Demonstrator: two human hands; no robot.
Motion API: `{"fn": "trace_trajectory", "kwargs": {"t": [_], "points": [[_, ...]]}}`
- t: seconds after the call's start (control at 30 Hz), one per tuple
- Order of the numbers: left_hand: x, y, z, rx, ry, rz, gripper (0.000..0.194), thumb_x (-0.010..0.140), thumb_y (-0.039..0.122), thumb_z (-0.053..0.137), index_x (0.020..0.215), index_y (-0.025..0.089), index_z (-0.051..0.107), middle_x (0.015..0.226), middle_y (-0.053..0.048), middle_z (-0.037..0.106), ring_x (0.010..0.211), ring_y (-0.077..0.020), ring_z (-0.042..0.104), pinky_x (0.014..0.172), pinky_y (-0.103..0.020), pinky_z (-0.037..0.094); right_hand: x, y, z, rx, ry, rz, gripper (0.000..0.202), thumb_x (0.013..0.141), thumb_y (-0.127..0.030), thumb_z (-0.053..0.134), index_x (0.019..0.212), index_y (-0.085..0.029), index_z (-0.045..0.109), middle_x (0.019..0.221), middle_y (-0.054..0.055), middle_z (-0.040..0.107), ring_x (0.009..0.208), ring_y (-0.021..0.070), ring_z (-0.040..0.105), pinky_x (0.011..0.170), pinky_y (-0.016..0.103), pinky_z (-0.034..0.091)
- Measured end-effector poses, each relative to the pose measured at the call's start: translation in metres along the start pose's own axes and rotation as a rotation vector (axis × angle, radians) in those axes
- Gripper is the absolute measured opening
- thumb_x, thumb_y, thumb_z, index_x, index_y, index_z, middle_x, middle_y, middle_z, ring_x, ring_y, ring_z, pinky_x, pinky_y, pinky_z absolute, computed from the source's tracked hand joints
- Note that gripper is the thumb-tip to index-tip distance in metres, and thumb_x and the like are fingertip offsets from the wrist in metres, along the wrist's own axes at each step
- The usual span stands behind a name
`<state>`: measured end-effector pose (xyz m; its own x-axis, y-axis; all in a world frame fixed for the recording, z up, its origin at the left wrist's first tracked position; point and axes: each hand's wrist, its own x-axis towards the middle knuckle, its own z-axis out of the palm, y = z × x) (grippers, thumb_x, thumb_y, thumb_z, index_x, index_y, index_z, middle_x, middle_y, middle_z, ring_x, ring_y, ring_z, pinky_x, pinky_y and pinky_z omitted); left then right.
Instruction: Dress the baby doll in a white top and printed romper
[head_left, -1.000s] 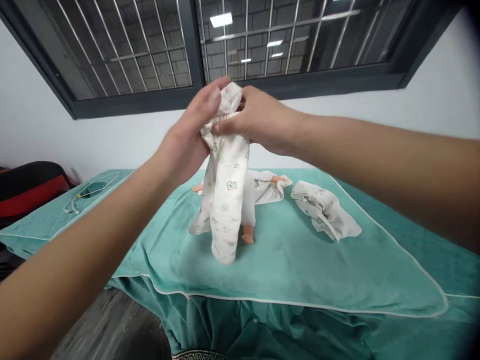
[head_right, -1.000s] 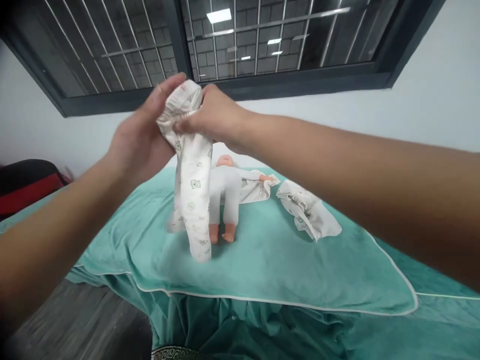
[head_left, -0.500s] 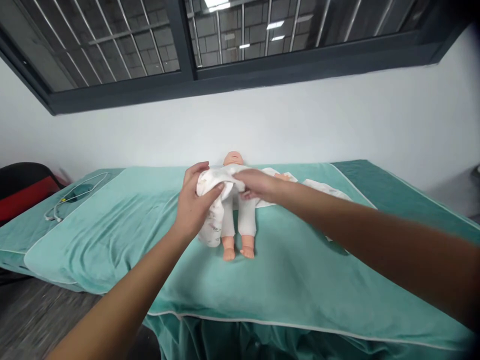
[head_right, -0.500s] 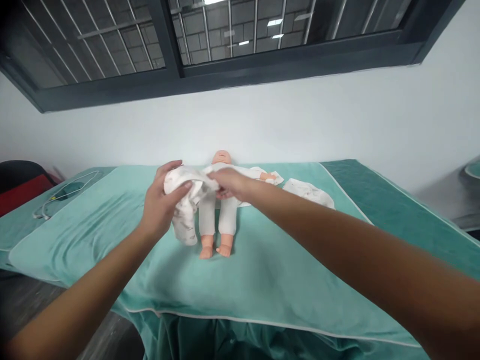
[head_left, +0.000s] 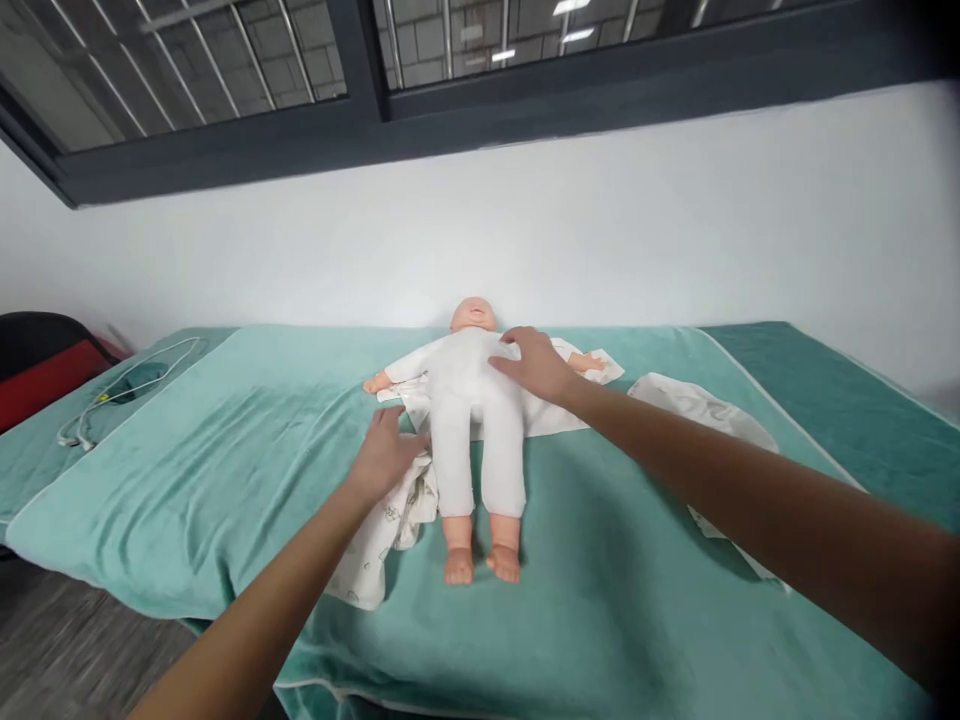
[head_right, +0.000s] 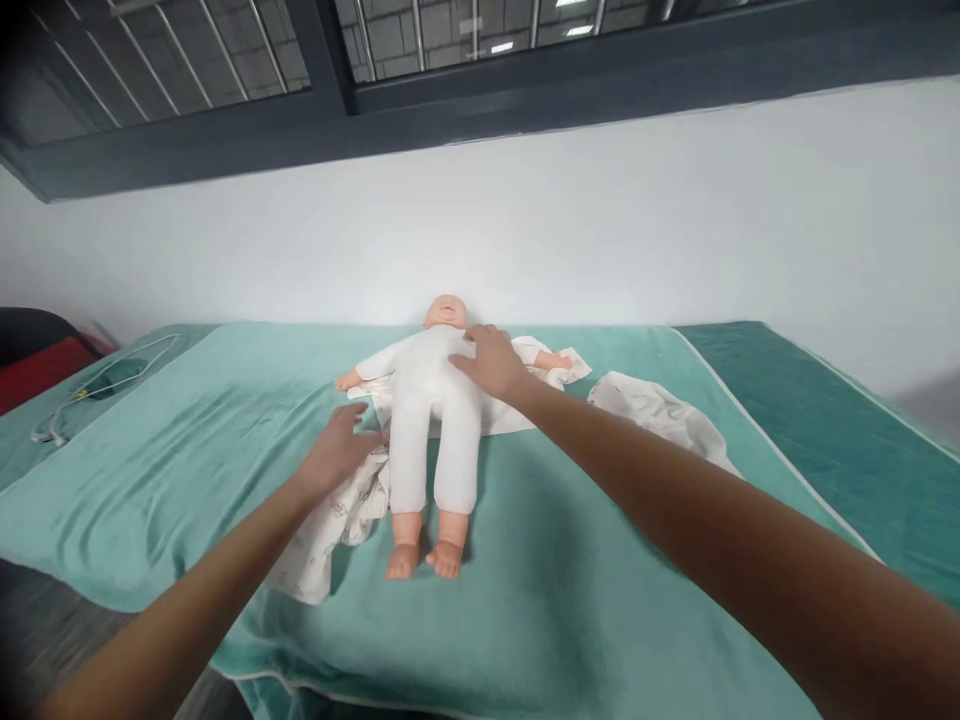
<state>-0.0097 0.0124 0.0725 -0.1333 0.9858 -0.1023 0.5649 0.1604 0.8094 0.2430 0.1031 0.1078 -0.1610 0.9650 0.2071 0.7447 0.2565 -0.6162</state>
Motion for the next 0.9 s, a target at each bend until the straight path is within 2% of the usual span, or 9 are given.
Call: {"fn": "trace_trajectory", "kwargs": {"t": [0.07,0.13,0.27,0.37,0.47,0.53,0.67,0.83,0.9], "points": [[0.008,0.009,0.003,-0.045,-0.012,0.084,0.062,0.073,0.046,0.07,0.125,0.016,0.055,0.139,-0.017,0.057,0.125,-0.0321,0.056,0.095,-0.038,0.049,0.028,0.022,0.009,-0.121,0.086,0.1,0.063,0.084,-0.049,0.063,0.132,-0.01,0.051,0.139,0.022,0.051,0.133,0.0378,0.042,0.11,0.049,0.035],[0.015,0.022,0.006,-0.167,-0.194,0.011,0.062,0.076,0.052,0.066,0.126,0.018,0.055,0.134,-0.016,0.062,0.119,-0.0314,0.062,0.091,-0.038,0.052,0.055,0.04,0.016,-0.18,0.094,0.205,0.074,0.085,-0.057,0.06,0.139,-0.008,0.044,0.142,0.024,0.05,0.135,0.0399,0.039,0.109,0.051,0.035],[0.025,0.042,0.02,-0.388,-0.425,-0.129,0.065,0.074,0.06,0.063,0.127,0.022,0.058,0.127,-0.013,0.068,0.109,-0.0306,0.068,0.077,-0.035,0.057,0.099,0.061,0.021,-0.125,-0.074,0.315,0.092,0.085,-0.07,0.053,0.147,-0.005,0.034,0.142,0.027,0.052,0.134,0.0394,0.046,0.105,0.048,0.04],[0.035,0.048,0.032,-0.532,-0.455,-0.151,0.072,0.072,0.065,0.063,0.129,0.022,0.06,0.123,-0.014,0.07,0.11,-0.0313,0.068,0.081,-0.037,0.058,0.122,0.063,0.019,-0.059,-0.198,0.23,0.092,0.082,-0.076,0.052,0.144,-0.009,0.041,0.143,0.026,0.052,0.128,0.0389,0.054,0.102,0.046,0.044],[0.053,0.051,0.03,-0.669,-0.48,-0.198,0.074,0.068,0.064,0.069,0.126,0.019,0.062,0.117,-0.019,0.071,0.108,-0.0345,0.069,0.084,-0.042,0.059,0.14,0.049,0.016,0.035,-0.313,0.02,0.068,0.086,-0.073,0.049,0.127,-0.02,0.061,0.133,0.016,0.065,0.118,0.0349,0.062,0.098,0.042,0.048],[0.068,0.052,0.015,-0.744,-0.477,-0.228,0.069,0.069,0.06,0.072,0.123,0.018,0.063,0.115,-0.02,0.072,0.104,-0.034,0.07,0.084,-0.042,0.06,0.153,0.032,0.015,0.056,-0.36,-0.029,0.06,0.088,-0.072,0.047,0.116,-0.023,0.068,0.123,0.012,0.071,0.11,0.0326,0.065,0.094,0.04,0.05],[0.101,0.041,-0.042,-0.826,-0.498,-0.225,0.047,0.079,0.054,0.069,0.108,0.018,0.067,0.098,-0.009,0.076,0.09,-0.0246,0.071,0.08,-0.034,0.059,0.182,-0.014,0.03,-0.026,-0.237,0.057,0.063,0.085,-0.073,0.05,0.113,-0.019,0.066,0.117,0.017,0.071,0.104,0.0347,0.066,0.087,0.043,0.053],[0.139,-0.009,-0.114,-0.71,-0.377,-0.268,0.042,0.085,0.057,0.063,0.097,0.017,0.066,0.077,-0.004,0.072,0.068,-0.0182,0.066,0.069,-0.034,0.058,0.217,-0.071,0.093,0.067,-0.292,-0.281,0.04,0.094,-0.053,0.045,0.107,-0.024,0.068,0.124,0.009,0.069,0.112,0.0317,0.063,0.097,0.043,0.05],[0.15,-0.032,-0.133,-0.639,-0.313,-0.246,0.044,0.087,0.06,0.059,0.098,0.017,0.064,0.077,-0.006,0.072,0.071,-0.0202,0.067,0.07,-0.036,0.058,0.227,-0.086,0.124,0.06,-0.282,-0.314,0.038,0.094,-0.05,0.044,0.112,-0.024,0.065,0.129,0.01,0.067,0.115,0.0323,0.062,0.098,0.042,0.05]]}}
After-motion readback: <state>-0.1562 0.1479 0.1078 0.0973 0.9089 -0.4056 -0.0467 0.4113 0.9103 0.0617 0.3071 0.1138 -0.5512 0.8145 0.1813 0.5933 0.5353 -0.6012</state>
